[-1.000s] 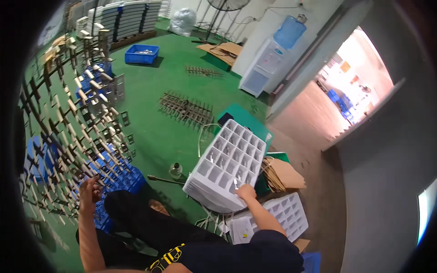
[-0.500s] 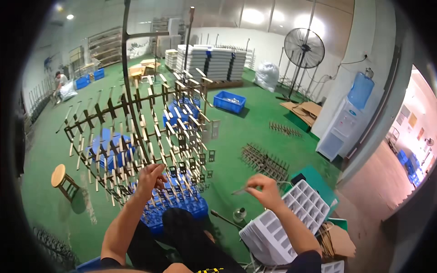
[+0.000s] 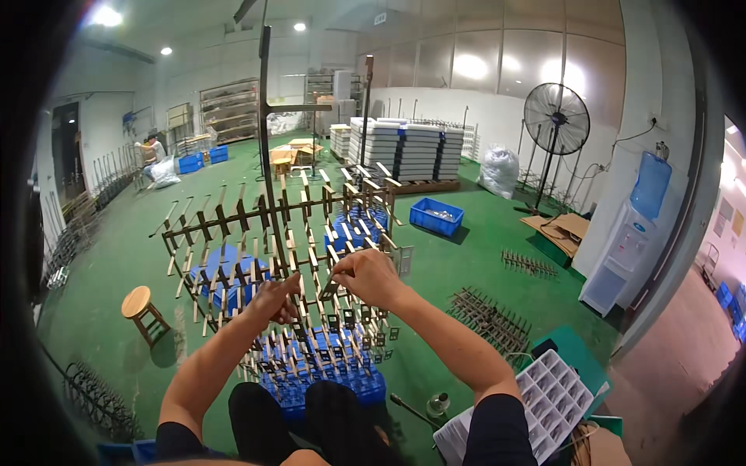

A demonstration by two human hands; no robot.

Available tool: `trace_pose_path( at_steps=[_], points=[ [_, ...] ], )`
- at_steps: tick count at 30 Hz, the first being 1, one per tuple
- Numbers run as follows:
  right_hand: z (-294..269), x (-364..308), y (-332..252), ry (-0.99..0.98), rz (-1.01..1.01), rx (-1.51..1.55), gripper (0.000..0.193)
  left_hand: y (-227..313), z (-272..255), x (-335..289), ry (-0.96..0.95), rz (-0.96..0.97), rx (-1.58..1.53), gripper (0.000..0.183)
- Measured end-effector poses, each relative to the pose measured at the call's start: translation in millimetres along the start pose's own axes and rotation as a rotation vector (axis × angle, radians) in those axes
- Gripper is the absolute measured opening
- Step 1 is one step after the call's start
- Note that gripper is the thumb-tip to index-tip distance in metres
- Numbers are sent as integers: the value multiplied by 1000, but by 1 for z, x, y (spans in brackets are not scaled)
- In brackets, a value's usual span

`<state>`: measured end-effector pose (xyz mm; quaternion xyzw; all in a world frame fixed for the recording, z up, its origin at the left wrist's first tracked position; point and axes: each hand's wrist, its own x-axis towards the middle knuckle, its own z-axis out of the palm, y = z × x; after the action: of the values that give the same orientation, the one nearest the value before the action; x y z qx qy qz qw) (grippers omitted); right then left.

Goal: Assembling small metal components onto a large wire rack structure.

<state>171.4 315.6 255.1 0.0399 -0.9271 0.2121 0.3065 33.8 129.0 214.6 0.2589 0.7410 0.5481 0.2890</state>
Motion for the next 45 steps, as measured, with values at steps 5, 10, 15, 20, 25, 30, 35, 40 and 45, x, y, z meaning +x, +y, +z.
trace_pose_path(
  at_steps=[5,10,15,20,25,30,35,40,45],
  points=[
    [21,11,7,-1,-150,-102,13,-8,-21,-3,116,-75,-94,77],
    [33,19,-7,-32,-122,-117,12,3,-20,-1,37,-155,-75,73],
    [34,25,-18,-86,-43,-75,12,2,-23,-6,40,-147,-75,77],
    [46,28,-17,-17,-133,-50,13,-15,-37,-12,179,-76,-154,85],
    [55,33,-25,-40,-176,-51,11,-13,-43,-9,42,-125,-114,83],
    [61,36,-32,-103,-105,-153,12,-19,-41,-1,-41,-215,-202,81],
    [66,38,-30,-118,-70,-135,13,-27,-40,9,-76,-265,-334,70],
    [63,40,-37,-134,-58,-138,13,-29,-40,9,-91,-265,-403,61],
    [64,39,-33,-124,-55,-148,12,-26,-39,8,-96,-278,-407,59]
  ],
)
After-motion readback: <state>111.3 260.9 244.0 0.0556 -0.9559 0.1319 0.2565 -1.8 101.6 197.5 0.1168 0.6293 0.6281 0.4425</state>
